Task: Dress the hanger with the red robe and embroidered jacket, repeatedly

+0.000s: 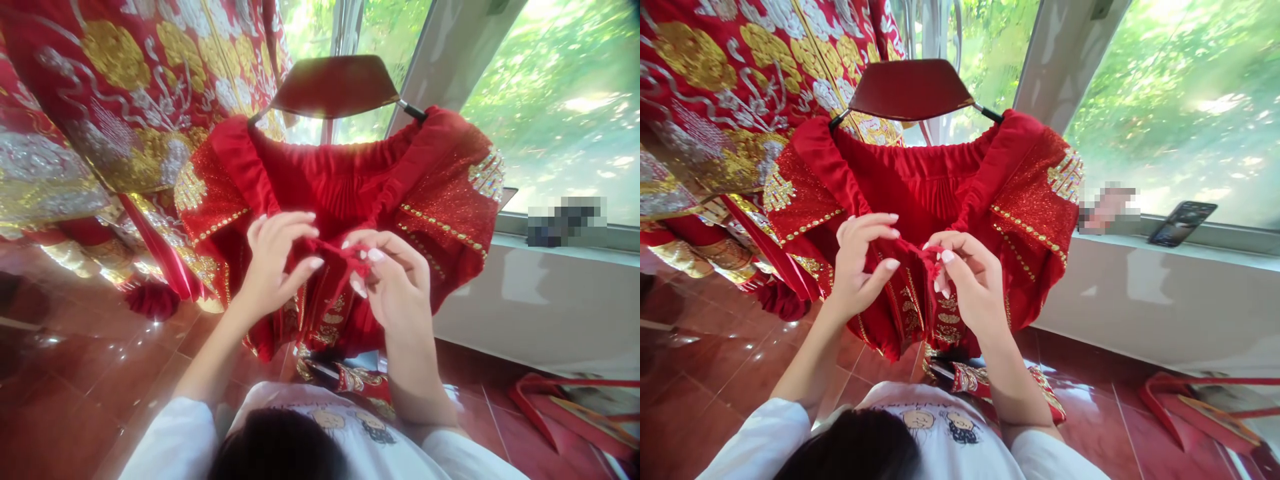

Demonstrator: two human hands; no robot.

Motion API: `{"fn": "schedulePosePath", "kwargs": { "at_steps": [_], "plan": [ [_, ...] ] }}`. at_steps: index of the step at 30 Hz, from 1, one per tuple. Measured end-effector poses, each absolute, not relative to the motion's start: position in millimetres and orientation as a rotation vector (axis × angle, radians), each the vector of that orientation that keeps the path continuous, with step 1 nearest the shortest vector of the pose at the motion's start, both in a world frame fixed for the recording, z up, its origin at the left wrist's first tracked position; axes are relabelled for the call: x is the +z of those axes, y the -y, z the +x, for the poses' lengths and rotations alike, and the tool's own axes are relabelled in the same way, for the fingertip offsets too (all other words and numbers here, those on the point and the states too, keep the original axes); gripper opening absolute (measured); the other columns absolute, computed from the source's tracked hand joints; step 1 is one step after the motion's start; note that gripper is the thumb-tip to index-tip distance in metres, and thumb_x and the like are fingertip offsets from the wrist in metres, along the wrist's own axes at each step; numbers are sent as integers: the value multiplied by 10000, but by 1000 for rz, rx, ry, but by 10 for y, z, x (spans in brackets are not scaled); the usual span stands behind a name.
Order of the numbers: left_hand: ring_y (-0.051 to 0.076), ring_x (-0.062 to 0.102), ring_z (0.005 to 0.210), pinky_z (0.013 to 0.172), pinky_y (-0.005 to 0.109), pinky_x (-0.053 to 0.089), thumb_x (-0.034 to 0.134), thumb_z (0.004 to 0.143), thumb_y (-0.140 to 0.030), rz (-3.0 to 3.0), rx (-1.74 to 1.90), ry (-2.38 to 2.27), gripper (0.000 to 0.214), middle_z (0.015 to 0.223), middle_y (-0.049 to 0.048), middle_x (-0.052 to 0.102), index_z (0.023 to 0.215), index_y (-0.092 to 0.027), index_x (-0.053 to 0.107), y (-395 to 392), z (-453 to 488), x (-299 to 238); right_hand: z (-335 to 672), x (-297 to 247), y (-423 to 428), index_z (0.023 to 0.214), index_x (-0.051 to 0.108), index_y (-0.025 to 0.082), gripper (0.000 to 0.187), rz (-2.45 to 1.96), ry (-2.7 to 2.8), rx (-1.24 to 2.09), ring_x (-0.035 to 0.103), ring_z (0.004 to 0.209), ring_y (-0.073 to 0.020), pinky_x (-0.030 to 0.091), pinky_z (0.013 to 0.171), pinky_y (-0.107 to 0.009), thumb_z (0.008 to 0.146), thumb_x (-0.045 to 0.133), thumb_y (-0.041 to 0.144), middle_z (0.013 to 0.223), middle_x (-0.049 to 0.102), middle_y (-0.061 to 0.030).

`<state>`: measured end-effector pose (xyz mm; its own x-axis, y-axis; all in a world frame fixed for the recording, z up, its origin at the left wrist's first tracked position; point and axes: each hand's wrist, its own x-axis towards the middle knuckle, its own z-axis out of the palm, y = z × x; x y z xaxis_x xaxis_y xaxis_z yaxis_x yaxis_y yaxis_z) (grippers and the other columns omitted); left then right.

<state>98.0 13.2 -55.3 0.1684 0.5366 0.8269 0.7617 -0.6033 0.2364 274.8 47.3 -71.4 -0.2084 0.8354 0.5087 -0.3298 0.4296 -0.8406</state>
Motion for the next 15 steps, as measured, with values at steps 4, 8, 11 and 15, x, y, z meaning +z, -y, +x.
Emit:
{"fn": "schedulePosePath", "kwargs": {
  "at_steps": [4,8,11,15],
  "plan": [
    [170,578,1003,1059,411,206,490,946,-329,-2314,-1176,1288,146,989,-8,674,942,-253,615,-188,957,-456,2760,-639,-482,684,388,178,240,-342,1408,1309,345,441,-30,293,348,-194,879,413,315,886,512,-33],
    [179,531,911,955,412,229,492,913,-337,-2426,-1059,1357,241,838,-12,641,720,-202,544,-174,940,-357,2855,-590,-425,574,386,161,403,-332,1667,1174,429,577,-82,377,442,-226,873,470,419,884,489,-61],
    [162,511,819,852,393,249,476,916,-340,-2468,-1102,1313,383,733,-18,618,573,-171,478,-195,883,-329,2964,-592,-366,553,450,148,332,-497,1741,860,519,741,-120,433,565,-230,781,662,265,916,513,-67],
    [135,507,753,806,377,253,522,909,-324,-2454,-1265,1295,417,688,-31,604,528,-160,478,-253,815,-350,3107,-652,-391,502,436,149,392,-373,1741,965,481,526,-58,400,461,-190,807,655,261,710,531,-25]
  ]
}}
